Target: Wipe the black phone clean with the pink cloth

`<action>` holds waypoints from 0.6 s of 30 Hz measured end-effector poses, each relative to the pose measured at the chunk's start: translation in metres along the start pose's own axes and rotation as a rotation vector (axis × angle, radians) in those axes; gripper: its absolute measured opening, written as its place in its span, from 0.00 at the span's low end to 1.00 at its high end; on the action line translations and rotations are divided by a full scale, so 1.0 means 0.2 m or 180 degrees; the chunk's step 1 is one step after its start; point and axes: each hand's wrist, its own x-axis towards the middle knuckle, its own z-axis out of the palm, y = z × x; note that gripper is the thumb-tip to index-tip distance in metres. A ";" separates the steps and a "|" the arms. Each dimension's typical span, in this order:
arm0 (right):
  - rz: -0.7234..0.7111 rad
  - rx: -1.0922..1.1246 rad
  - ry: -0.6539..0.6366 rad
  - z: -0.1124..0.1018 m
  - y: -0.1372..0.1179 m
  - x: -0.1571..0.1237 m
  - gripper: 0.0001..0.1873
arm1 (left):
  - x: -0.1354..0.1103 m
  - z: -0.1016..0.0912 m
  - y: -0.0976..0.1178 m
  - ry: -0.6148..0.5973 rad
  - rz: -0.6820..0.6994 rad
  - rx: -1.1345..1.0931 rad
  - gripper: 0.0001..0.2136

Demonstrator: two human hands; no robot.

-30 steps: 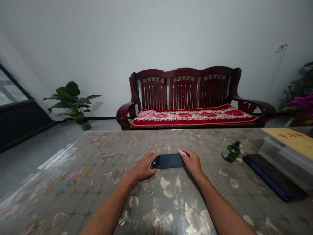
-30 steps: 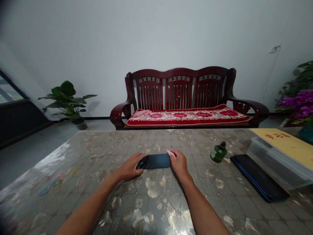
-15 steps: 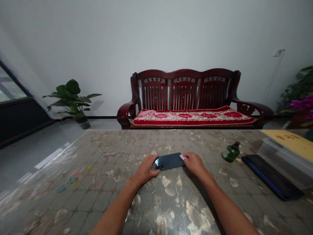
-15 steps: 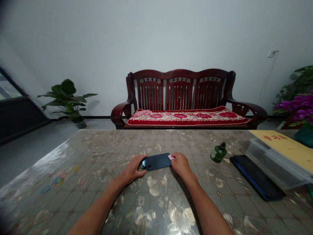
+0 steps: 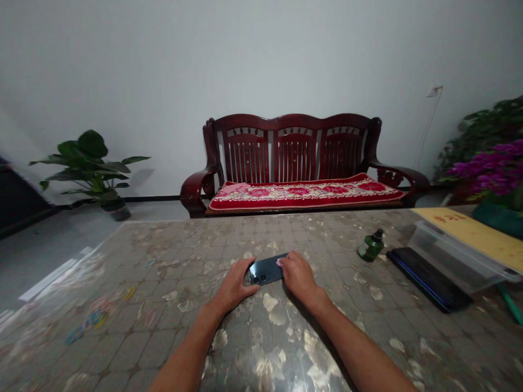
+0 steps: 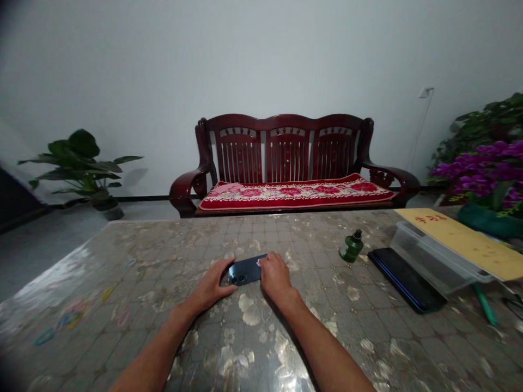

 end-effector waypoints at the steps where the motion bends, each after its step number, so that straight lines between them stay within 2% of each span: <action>1: -0.0094 0.0035 -0.0026 0.01 -0.01 0.00 0.17 | 0.00 0.00 0.00 0.0009 -0.0004 -0.0018 0.34; 4: -0.0228 0.0119 -0.0032 0.01 0.01 0.00 0.17 | 0.00 0.00 -0.01 0.0037 -0.0019 -0.0055 0.35; 8: 0.0055 -0.0032 0.0094 -0.01 0.08 0.05 0.16 | 0.00 0.00 0.00 0.0051 -0.0059 -0.0075 0.36; 11: 0.0211 -0.0137 0.0163 0.00 0.07 0.07 0.16 | 0.00 0.00 0.02 0.0031 -0.0125 -0.0090 0.35; 15: -0.0121 0.0101 0.0123 0.04 -0.02 0.04 0.18 | 0.00 0.00 0.03 0.0052 -0.0151 -0.0189 0.37; 18: -0.0441 0.0302 0.0068 0.06 -0.04 0.02 0.18 | 0.01 0.01 0.02 0.0060 -0.0219 -0.0344 0.39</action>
